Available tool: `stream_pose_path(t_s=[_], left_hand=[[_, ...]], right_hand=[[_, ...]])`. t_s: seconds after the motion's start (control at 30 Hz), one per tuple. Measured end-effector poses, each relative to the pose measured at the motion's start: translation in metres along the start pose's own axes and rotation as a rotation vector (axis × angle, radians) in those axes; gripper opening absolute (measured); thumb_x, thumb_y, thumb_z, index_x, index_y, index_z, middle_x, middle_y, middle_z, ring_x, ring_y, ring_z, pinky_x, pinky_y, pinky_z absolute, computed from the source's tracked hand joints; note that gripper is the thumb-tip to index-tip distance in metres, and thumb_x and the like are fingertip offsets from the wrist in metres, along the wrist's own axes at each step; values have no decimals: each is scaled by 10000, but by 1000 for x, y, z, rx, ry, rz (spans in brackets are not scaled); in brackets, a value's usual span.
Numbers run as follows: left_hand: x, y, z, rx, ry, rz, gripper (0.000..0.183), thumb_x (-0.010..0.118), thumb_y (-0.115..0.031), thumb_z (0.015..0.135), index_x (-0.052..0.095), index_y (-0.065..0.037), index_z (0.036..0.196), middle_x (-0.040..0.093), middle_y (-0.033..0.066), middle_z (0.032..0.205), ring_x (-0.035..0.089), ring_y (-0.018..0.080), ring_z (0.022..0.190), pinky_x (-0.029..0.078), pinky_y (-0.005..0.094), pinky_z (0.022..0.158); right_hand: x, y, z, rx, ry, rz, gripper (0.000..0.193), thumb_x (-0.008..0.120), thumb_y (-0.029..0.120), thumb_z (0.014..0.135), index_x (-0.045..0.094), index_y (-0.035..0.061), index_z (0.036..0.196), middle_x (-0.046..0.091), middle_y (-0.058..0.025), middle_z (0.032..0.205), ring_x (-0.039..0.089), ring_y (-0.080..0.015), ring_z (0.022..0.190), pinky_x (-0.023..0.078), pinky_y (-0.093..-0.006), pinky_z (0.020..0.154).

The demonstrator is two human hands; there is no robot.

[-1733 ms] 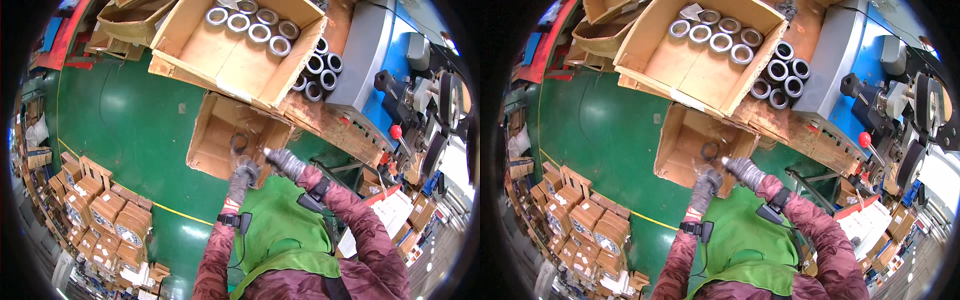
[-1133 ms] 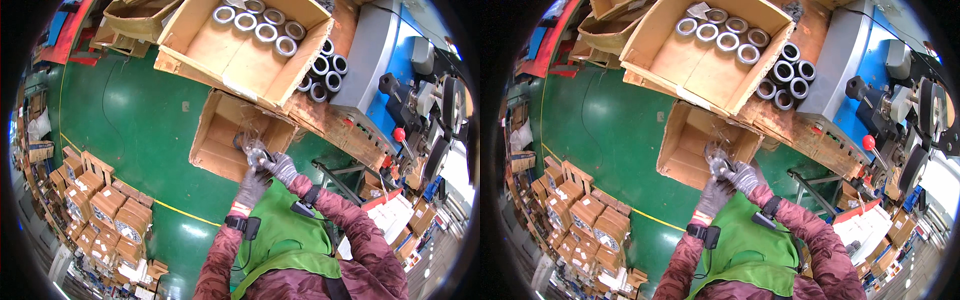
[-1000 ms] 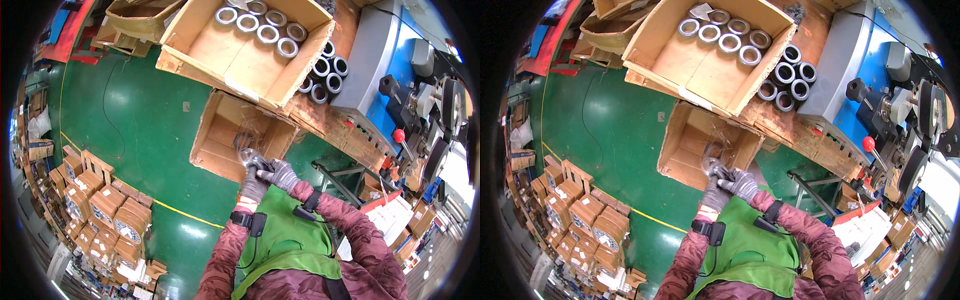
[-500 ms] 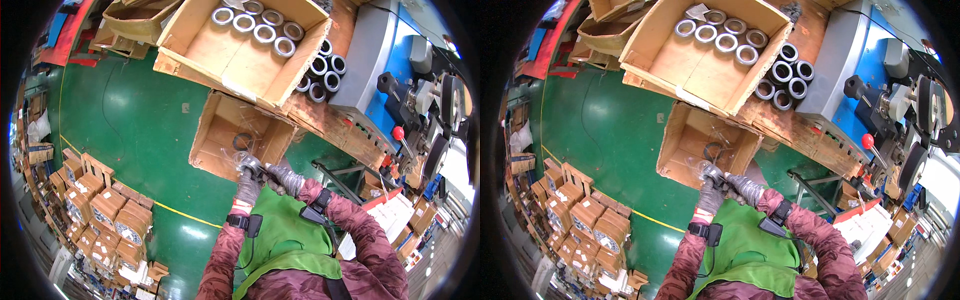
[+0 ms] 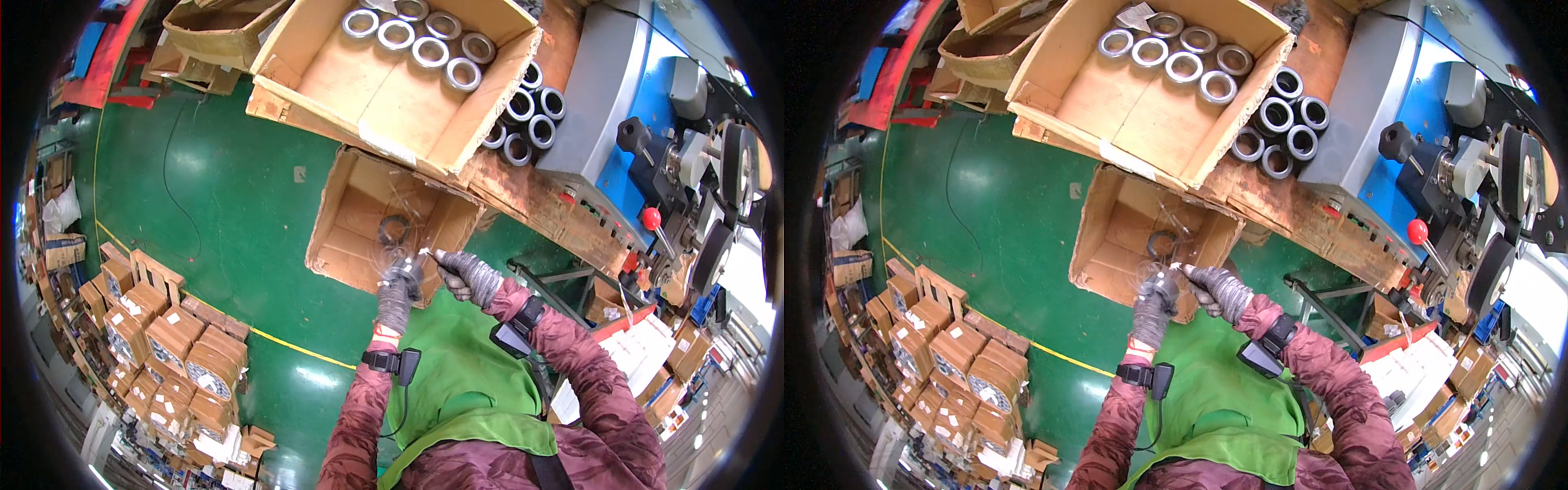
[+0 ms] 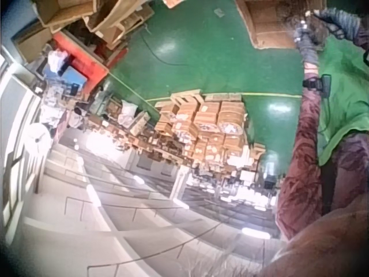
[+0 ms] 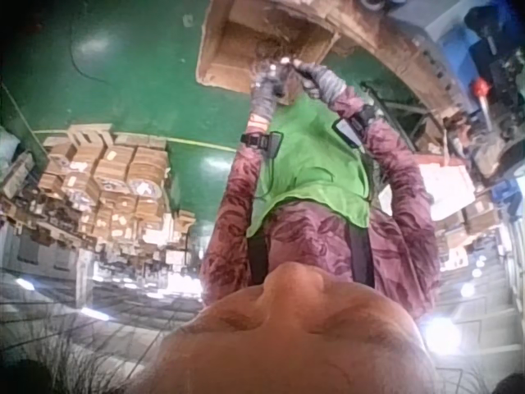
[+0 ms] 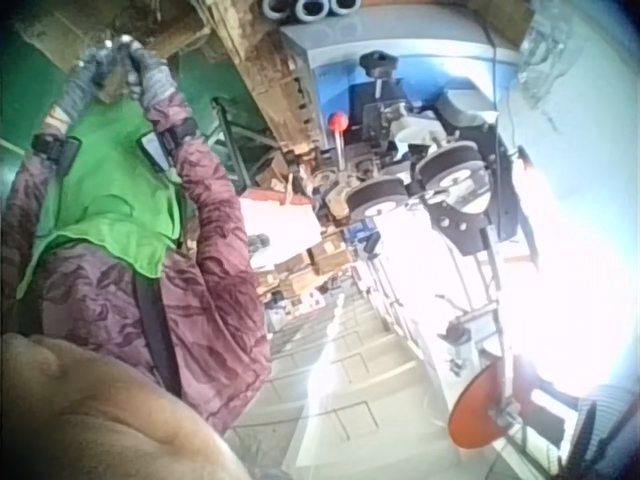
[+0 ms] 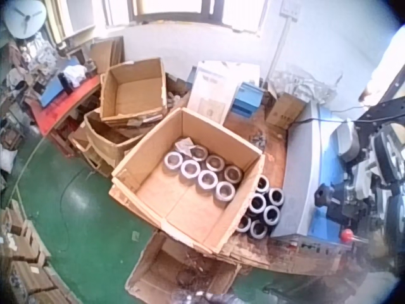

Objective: Operate a specialized machine to apply tape or labels onto metal cylindrical components.

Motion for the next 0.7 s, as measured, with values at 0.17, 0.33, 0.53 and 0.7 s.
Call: stream_pose_path(t_s=[0.17,0.33,0.53,0.7], left_hand=[[-22,2,10,198,13,73,258,508,-212,849,532,-97,1079,538,21,880,510,98,752,444,231,581],[-18,5,27,318,210,280,324,478,-121,825,510,-34,1135,552,17,950,514,99,823,438,230,710],[3,-16,1,341,113,308,229,454,-107,845,558,-6,1023,560,17,948,519,103,835,437,231,715],[-13,-1,4,162,51,34,296,488,-96,827,536,-29,1111,564,34,962,527,114,832,455,255,749]], right_hand=[[-5,-18,2,96,11,-34,389,501,462,847,471,118,668,408,3,463,317,-86,315,209,-224,296],[18,-31,5,164,44,-43,401,487,476,848,468,117,673,405,6,456,303,-84,303,214,-221,292],[9,-24,15,195,31,-47,377,485,466,855,453,144,661,387,31,454,286,-72,316,203,-207,301],[8,0,10,34,42,39,398,487,479,848,451,141,642,385,26,457,276,-71,317,202,-213,301]])
Point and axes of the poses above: each hand's wrist, its own z-axis towards the middle knuckle, its own x-axis out of the palm, y = z × x, the point moved 10 cm from there along z, towards the middle knuckle
